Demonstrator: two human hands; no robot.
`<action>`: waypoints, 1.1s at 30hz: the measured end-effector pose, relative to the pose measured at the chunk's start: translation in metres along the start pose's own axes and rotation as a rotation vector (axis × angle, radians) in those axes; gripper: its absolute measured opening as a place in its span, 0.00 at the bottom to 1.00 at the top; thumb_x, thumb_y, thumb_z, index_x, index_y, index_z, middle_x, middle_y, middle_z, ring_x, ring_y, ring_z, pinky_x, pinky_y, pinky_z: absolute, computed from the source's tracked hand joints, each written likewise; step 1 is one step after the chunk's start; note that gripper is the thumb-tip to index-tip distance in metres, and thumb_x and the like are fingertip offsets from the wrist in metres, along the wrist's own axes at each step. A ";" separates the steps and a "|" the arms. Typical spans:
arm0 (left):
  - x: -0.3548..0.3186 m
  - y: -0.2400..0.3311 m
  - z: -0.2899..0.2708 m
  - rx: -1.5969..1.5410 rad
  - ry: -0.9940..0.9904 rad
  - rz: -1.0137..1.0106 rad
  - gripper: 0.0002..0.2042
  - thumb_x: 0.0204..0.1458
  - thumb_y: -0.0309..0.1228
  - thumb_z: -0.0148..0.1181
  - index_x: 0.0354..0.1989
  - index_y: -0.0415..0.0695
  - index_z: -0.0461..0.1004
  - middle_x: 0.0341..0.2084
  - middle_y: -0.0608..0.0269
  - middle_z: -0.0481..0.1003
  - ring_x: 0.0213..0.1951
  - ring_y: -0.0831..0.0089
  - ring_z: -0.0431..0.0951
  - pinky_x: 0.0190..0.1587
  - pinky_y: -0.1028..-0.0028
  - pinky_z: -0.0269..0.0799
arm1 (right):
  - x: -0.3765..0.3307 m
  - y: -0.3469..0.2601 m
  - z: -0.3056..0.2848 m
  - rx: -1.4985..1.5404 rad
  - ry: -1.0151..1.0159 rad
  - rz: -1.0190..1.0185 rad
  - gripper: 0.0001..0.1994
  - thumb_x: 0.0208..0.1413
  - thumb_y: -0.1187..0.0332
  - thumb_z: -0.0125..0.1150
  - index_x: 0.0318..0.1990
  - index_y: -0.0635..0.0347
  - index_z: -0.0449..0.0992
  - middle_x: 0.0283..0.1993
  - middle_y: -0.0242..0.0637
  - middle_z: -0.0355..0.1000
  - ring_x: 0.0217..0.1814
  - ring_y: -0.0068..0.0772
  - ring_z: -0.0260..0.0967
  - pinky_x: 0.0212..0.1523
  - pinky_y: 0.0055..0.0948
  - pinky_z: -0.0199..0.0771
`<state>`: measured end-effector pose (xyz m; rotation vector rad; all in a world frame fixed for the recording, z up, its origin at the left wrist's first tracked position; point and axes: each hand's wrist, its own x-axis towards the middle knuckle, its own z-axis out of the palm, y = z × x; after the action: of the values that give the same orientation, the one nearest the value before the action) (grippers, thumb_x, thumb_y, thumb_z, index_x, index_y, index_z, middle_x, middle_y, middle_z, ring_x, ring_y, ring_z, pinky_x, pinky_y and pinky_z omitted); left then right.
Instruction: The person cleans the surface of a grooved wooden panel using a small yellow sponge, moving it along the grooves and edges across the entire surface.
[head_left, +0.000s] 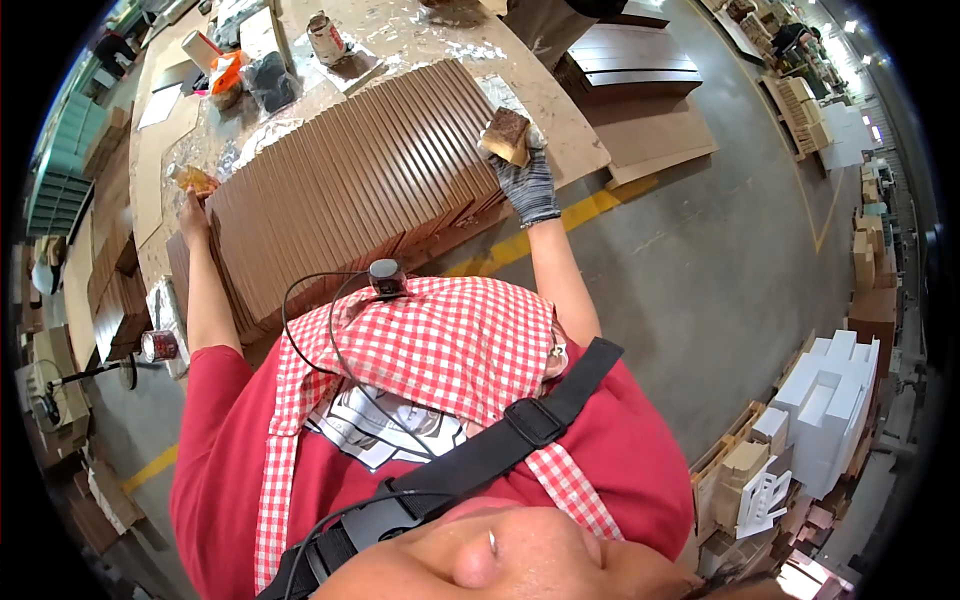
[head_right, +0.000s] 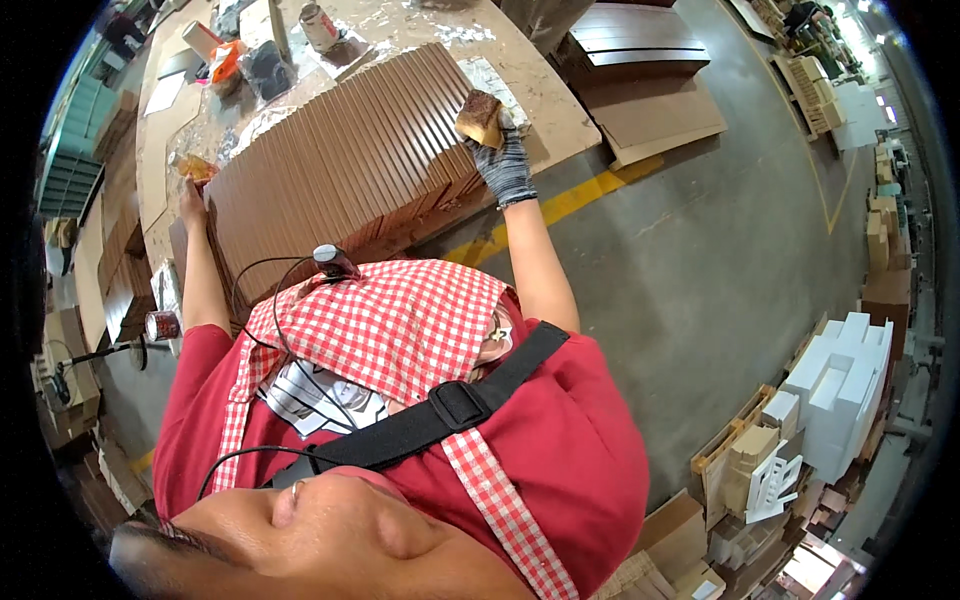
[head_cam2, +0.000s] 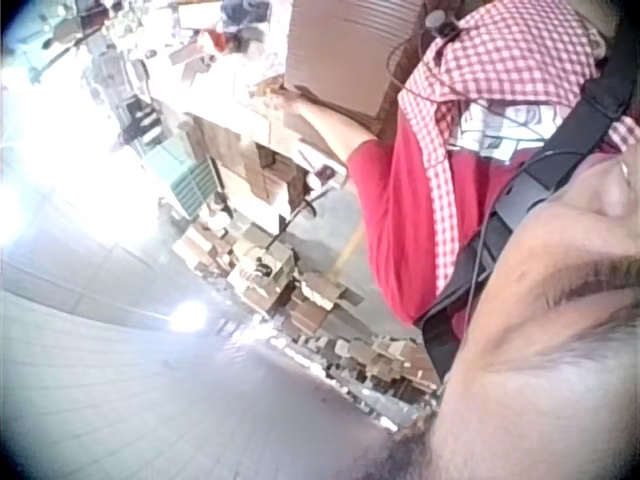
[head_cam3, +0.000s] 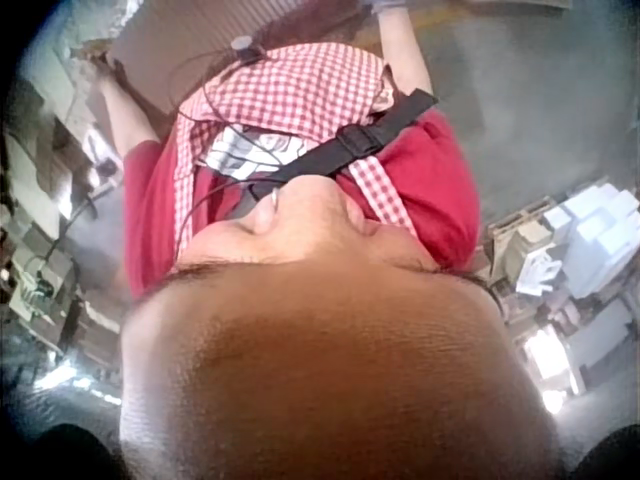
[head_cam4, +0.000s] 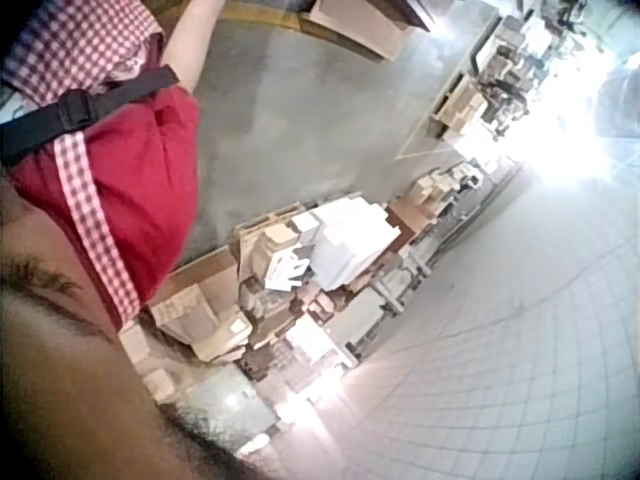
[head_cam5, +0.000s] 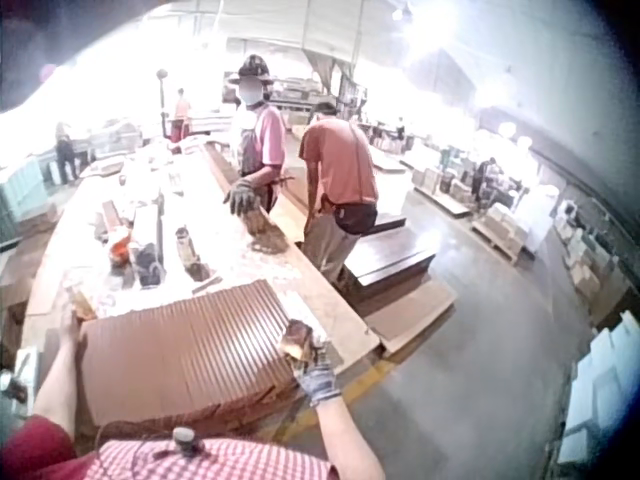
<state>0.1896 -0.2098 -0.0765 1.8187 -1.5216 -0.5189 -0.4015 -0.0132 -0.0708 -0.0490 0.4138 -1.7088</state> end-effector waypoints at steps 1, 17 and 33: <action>-0.001 -0.004 -0.002 0.006 -0.001 -0.004 0.34 0.56 0.58 0.32 0.33 0.40 0.79 0.28 0.59 0.76 0.33 0.69 0.73 0.41 0.71 0.63 | -0.002 0.003 0.001 0.005 -0.017 0.010 0.24 0.59 0.55 0.47 0.58 0.57 0.59 0.58 0.43 0.60 0.59 0.44 0.59 0.58 0.47 0.62; 0.000 -0.007 -0.003 0.074 0.018 0.010 0.34 0.55 0.60 0.31 0.34 0.44 0.80 0.33 0.54 0.77 0.40 0.60 0.75 0.46 0.68 0.63 | -0.013 0.004 0.010 -0.019 -0.067 -0.008 0.25 0.60 0.57 0.46 0.60 0.60 0.56 0.62 0.45 0.57 0.63 0.46 0.55 0.61 0.46 0.58; 0.008 -0.028 0.009 0.173 0.151 -0.002 0.33 0.55 0.60 0.32 0.36 0.44 0.79 0.33 0.54 0.77 0.40 0.62 0.75 0.45 0.67 0.64 | -0.011 0.001 0.004 -0.082 -0.054 0.021 0.23 0.62 0.58 0.42 0.60 0.60 0.56 0.62 0.43 0.57 0.63 0.42 0.55 0.63 0.43 0.56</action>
<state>0.2040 -0.2180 -0.1019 1.9434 -1.4998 -0.2504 -0.3977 -0.0038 -0.0648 -0.1503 0.4427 -1.6657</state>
